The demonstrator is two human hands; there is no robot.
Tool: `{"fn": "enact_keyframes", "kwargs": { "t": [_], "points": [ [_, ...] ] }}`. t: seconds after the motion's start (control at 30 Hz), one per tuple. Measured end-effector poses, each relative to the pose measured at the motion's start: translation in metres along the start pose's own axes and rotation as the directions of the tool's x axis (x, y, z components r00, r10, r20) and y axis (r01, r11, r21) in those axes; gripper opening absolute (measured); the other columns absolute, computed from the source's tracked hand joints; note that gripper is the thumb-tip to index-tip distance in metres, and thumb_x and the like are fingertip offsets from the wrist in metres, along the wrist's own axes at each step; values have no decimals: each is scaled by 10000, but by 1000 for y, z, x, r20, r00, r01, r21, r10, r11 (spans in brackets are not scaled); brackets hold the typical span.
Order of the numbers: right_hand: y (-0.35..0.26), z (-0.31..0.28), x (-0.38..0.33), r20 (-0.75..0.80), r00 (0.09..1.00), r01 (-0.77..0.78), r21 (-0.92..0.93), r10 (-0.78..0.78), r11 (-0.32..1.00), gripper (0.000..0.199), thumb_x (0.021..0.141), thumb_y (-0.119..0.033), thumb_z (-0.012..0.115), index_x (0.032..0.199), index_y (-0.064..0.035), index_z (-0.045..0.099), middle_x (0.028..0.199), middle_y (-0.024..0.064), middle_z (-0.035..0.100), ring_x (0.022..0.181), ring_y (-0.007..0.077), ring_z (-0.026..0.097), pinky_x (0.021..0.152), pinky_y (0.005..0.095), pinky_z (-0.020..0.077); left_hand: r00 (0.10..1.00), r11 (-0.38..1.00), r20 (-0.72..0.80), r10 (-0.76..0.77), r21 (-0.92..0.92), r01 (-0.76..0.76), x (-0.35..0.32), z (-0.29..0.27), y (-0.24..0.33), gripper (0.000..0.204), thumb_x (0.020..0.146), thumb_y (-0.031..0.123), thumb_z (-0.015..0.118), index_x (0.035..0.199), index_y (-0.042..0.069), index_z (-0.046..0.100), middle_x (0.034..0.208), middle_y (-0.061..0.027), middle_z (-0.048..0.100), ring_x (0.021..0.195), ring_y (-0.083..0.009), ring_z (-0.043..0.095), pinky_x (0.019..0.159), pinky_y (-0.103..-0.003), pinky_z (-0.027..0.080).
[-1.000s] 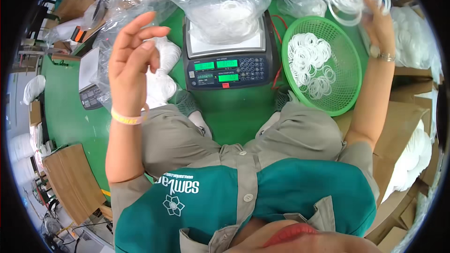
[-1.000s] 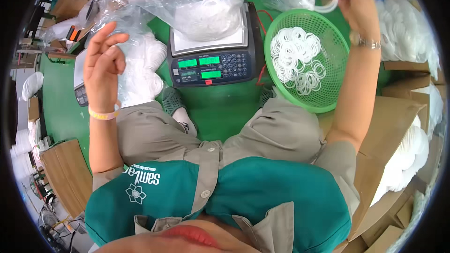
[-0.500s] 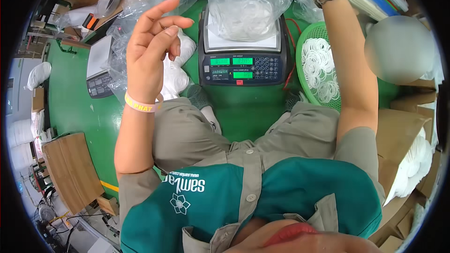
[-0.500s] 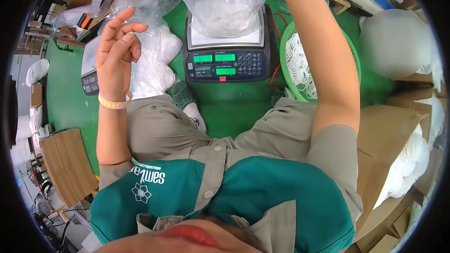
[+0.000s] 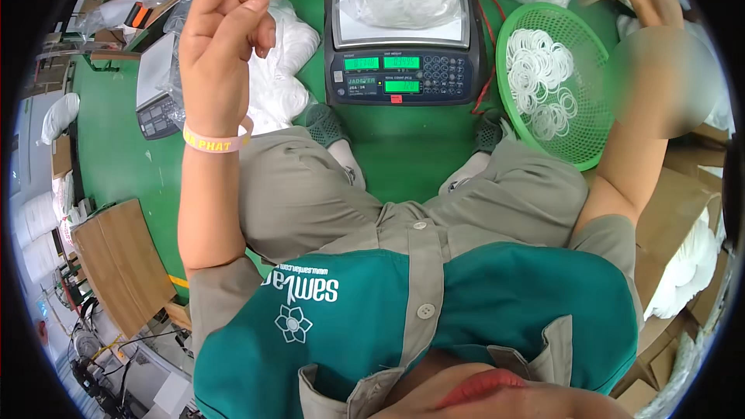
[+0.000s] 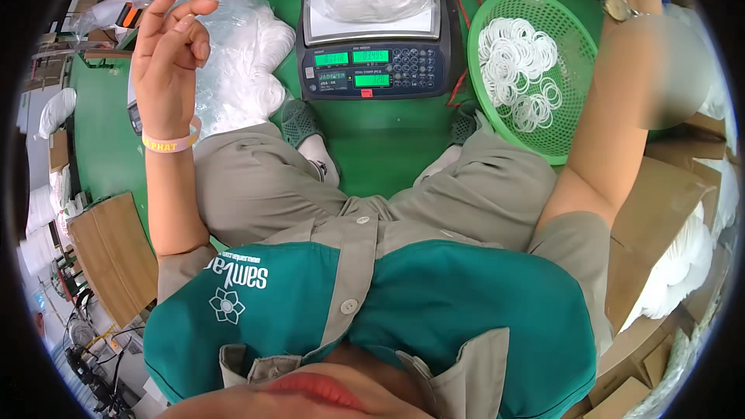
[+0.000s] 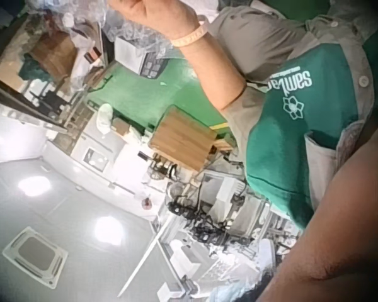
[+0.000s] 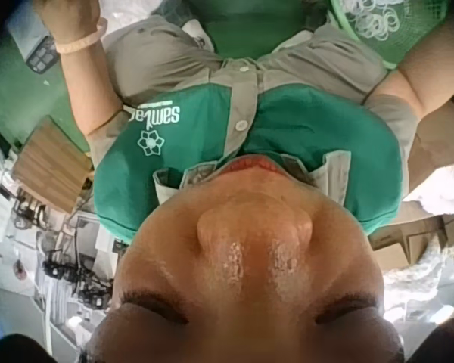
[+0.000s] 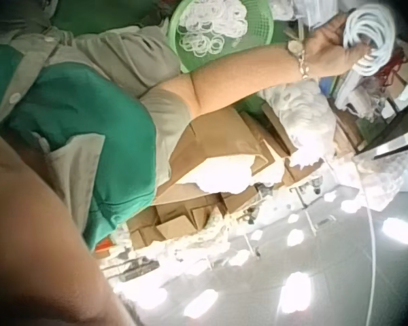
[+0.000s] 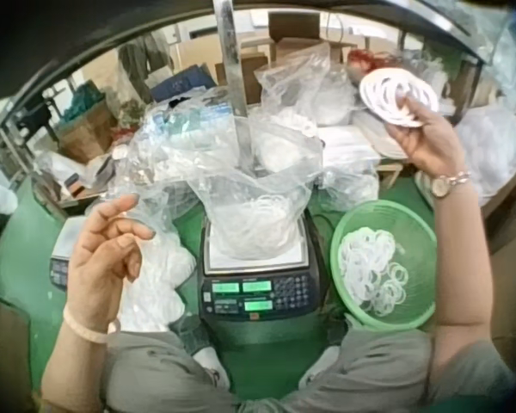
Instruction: Weighing and packaging white plastic rings into clear plastic bags at an industrial workstation.
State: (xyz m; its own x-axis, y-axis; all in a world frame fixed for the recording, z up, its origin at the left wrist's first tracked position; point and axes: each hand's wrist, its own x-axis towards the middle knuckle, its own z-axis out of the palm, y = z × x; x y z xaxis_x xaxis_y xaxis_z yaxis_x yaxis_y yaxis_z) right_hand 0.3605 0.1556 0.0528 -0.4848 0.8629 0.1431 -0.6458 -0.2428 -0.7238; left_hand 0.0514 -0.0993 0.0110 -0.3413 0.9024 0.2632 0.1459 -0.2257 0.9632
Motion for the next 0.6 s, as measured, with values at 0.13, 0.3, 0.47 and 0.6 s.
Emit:
{"fn": "enact_keyframes", "kwargs": {
  "t": [0.13,0.3,0.47,0.6],
  "points": [
    [-20,-56,0,74,981,-185,123,177,975,364,931,-232,367,1099,81,446,953,202,585,851,310,597,765,430,537,1000,1000,20,2,14,-3,2,5,0,399,846,58,429,1236,-25,406,982,-106,588,589,-64,403,534,-181,338],
    [-17,-85,-6,-58,982,-174,53,177,983,301,924,-189,386,1099,46,458,947,189,586,854,291,601,766,402,532,1000,1000,25,-4,18,3,3,11,-1,396,849,65,424,1235,-22,411,982,-106,589,590,-65,397,542,-184,335],
    [-23,-126,9,-429,877,60,-349,-216,935,228,865,-17,490,1034,129,442,1062,201,538,1025,318,530,920,461,464,999,992,-24,-33,-122,30,3,31,6,330,837,44,501,1163,1,477,825,-54,601,527,-46,461,479,-146,371],
    [-24,-138,8,-418,885,57,-344,-207,937,241,862,-17,497,1057,114,441,1064,192,545,1027,306,535,912,457,468,1000,996,1,-19,-90,19,1,29,5,362,841,73,506,1195,10,456,868,-61,603,536,-47,459,486,-152,376]
  ]
}}
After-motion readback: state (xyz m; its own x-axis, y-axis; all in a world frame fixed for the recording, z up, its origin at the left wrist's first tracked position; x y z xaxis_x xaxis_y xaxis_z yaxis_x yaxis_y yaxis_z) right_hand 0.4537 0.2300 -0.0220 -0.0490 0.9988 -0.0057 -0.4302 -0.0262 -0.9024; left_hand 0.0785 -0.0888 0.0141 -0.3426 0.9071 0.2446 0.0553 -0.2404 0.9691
